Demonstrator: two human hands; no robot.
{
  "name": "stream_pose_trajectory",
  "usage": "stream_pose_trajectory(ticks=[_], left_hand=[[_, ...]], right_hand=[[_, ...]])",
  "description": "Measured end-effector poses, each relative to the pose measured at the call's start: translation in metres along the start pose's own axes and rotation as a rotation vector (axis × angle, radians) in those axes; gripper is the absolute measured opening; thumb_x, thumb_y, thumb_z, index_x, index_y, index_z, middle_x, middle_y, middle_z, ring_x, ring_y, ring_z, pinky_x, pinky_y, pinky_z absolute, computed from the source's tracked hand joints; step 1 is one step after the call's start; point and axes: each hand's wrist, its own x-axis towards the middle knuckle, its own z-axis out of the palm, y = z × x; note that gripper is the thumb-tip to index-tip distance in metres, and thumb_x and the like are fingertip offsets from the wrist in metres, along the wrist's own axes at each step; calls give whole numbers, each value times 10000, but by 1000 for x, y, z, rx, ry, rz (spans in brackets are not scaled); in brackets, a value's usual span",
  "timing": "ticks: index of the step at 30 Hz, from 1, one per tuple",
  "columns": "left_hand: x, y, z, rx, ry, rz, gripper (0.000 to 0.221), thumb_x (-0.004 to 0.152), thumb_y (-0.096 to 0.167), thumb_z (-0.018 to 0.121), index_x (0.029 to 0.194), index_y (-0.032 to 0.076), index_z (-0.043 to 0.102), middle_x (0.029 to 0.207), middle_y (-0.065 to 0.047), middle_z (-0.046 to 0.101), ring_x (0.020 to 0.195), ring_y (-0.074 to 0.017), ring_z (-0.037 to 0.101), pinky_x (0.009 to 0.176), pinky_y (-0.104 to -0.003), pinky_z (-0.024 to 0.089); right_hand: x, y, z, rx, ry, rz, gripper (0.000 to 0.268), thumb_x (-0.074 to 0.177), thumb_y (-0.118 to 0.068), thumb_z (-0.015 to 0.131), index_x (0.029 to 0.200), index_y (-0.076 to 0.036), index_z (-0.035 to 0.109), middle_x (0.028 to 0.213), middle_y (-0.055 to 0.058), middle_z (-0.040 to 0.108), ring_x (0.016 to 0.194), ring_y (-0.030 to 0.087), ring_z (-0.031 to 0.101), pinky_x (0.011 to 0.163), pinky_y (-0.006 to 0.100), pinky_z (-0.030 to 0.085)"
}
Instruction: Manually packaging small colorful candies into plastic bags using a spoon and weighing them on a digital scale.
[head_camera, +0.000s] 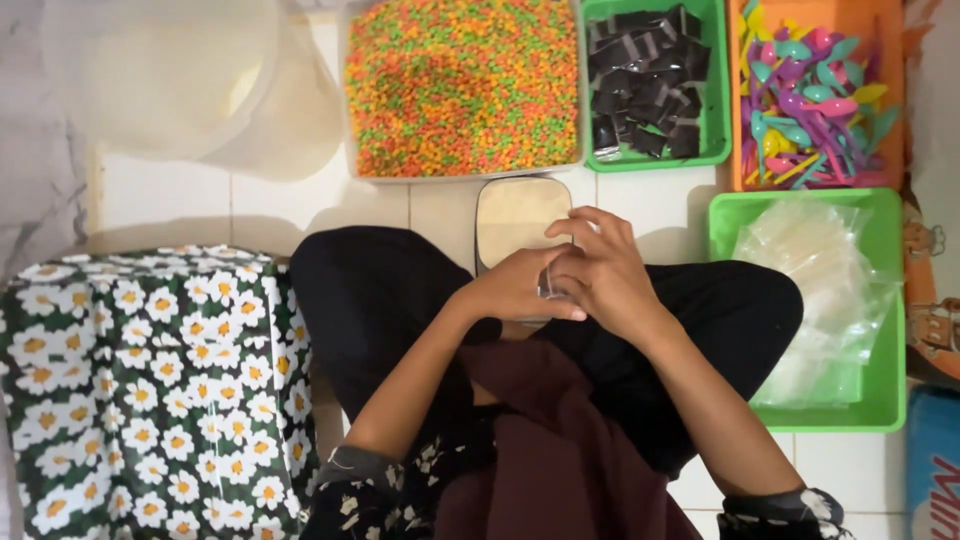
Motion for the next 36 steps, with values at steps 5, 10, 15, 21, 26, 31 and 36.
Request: stream_pose_trajectory(ticks=[5,10,15,21,26,31,36], left_hand=[[-30,-14,6,-80,65,23,628,743,356,889,1211,50,604,1024,-202,747,990,-366,708,885,-504,539],[-54,-23,10,-145,132,35,743,692,282,934,1296,48,570,1091,-208,735,1073,-381,707,924,-517,550],[-64,-38,-11,-89,393,122,919,684,300,946,1474,113,516,1194,-185,713,1232,-390,632,1080,-515,464],[-54,-79,-78,-262,903,301,808,730,156,943,1417,59,530,1111,-90,689,1178,-241,642,1085,-369,468],[-51,-92,-127,-367,1137,478,722,867,173,858,1445,76,437,1228,-118,612,1310,-269,550,1151,-387,410],[-45,-115,-141,-391,1232,608,759,904,236,840,1461,109,341,1367,-170,527,1419,-315,469,1256,-514,288],[-40,-111,-143,-346,1226,583,853,873,341,857,1466,124,283,1363,-164,500,1403,-298,467,1259,-551,269]], right_hand=[[-1,0,26,33,-218,-49,96,789,-215,813,759,-157,742,1341,39,619,1408,381,440,1097,534,337],[9,-15,28,270,-411,59,53,817,-106,783,765,-93,783,1396,148,623,1346,485,484,1047,621,380],[28,7,15,713,-227,265,180,934,-76,713,1098,-55,783,1306,239,667,1216,453,630,986,570,493],[36,117,54,406,33,644,192,979,-112,777,1171,-114,778,1115,119,742,1065,289,727,852,331,595],[57,199,118,219,-12,742,287,964,-173,752,1239,-93,755,1107,194,735,1048,390,704,847,443,585],[88,233,172,95,-97,1069,439,866,-299,689,1279,-153,722,1128,179,739,1098,409,692,936,543,547],[108,241,194,237,-12,1276,756,870,-225,673,1562,-113,392,1358,261,620,1288,443,592,1068,578,475]])
